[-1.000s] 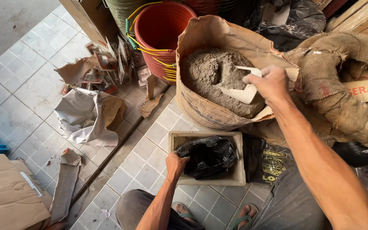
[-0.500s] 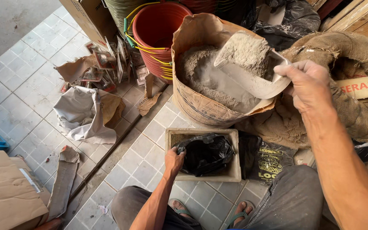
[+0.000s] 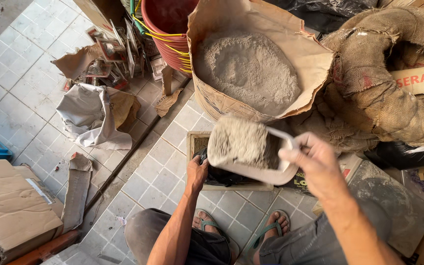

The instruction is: The person uses a plastic scoop to transfer powdered material from a large open bag into several smaller black plastic bags, which they then tie shut.

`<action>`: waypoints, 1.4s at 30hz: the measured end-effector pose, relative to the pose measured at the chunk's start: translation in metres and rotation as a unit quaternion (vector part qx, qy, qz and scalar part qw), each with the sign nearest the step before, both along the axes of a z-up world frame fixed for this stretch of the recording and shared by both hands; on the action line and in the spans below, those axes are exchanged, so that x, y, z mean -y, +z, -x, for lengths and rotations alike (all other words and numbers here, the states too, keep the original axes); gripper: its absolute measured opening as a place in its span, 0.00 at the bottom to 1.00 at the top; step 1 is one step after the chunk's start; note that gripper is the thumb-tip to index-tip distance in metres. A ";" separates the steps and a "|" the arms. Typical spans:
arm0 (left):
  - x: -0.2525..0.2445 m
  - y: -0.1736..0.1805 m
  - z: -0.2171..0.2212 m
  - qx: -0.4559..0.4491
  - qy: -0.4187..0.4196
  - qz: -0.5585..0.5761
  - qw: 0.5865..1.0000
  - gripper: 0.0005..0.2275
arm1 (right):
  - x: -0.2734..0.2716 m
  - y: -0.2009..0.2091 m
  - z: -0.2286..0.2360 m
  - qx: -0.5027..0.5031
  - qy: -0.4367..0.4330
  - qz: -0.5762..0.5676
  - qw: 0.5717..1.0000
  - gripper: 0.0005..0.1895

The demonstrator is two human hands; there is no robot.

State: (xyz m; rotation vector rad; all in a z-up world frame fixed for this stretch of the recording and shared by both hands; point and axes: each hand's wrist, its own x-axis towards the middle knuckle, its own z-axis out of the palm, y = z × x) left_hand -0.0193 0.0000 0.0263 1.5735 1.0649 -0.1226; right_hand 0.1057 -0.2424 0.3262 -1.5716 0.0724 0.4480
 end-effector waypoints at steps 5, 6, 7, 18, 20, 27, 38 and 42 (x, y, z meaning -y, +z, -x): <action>0.000 0.005 0.007 -0.065 -0.058 -0.076 0.993 0.16 | 0.027 -0.124 0.043 -0.034 -0.051 0.020 0.998 0.18; 0.000 0.006 0.006 -0.065 -0.057 -0.076 0.993 0.16 | 0.032 -0.150 0.042 -0.034 -0.050 0.020 0.998 0.18; 0.000 0.007 0.004 -0.057 -0.065 -0.088 0.992 0.16 | 0.037 -0.175 0.042 -0.041 -0.043 0.074 0.995 0.21; 0.012 -0.016 0.013 -0.036 -0.086 -0.078 0.993 0.15 | -0.038 -0.281 0.043 0.032 0.133 0.428 0.893 0.24; 0.015 -0.013 0.004 -0.002 -0.037 -0.031 0.999 0.15 | -0.061 -0.295 0.052 0.197 0.211 0.505 0.813 0.26; 0.029 -0.020 -0.001 0.011 0.002 0.066 0.998 0.22 | -0.063 -0.290 0.077 0.379 0.245 0.489 0.747 0.22; 0.007 -0.037 0.021 0.055 0.023 0.027 0.998 0.18 | 0.020 -0.182 0.071 0.333 -0.006 0.332 0.883 0.22; 0.006 -0.046 0.015 0.028 0.001 0.023 0.999 0.18 | 0.022 -0.073 0.063 0.267 -0.091 0.234 0.931 0.29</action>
